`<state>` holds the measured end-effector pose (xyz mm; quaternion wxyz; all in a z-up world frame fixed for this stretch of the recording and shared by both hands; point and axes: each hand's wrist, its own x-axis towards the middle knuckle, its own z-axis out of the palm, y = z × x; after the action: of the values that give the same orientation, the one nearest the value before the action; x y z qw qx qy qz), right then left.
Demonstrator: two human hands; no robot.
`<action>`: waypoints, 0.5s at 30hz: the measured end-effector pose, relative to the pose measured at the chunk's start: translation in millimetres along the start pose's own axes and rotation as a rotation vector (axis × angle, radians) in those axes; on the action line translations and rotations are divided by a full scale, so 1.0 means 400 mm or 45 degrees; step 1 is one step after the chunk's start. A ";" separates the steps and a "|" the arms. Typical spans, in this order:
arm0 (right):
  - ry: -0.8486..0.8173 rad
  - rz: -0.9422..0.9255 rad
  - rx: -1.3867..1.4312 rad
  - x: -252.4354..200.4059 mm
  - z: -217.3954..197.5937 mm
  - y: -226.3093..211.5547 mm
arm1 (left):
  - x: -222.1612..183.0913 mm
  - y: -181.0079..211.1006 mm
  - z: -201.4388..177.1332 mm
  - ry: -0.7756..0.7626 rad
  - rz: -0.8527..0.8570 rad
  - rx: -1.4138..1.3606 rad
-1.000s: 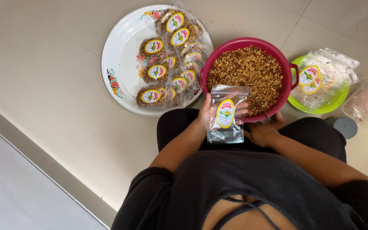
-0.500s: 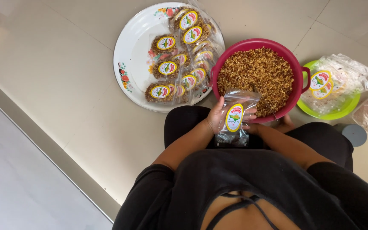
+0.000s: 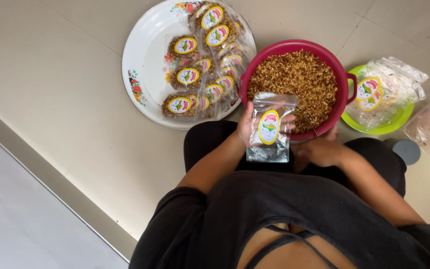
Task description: Packing small food items into plastic bags using a spoon while sitting on the floor.
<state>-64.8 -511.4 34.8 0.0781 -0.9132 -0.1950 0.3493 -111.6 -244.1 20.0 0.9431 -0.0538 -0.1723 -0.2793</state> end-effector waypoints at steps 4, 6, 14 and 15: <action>0.472 -0.100 -0.260 -0.117 -0.190 -0.086 | 0.051 0.007 0.016 0.058 0.036 -0.014; 0.882 -0.187 -0.010 -0.119 -0.255 -0.128 | 0.078 -0.002 0.039 0.111 0.038 -0.008; 1.049 -0.652 0.078 -0.031 -0.274 -0.271 | 0.066 -0.030 0.070 0.344 0.151 0.023; 1.048 -0.654 0.080 -0.022 -0.262 -0.276 | 0.063 -0.025 0.090 0.346 0.152 0.024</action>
<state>-33.9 -415.1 148.8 0.2600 -0.8951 -0.3562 -0.0656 -108.0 -258.3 62.7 0.9731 -0.0167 -0.0422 -0.2258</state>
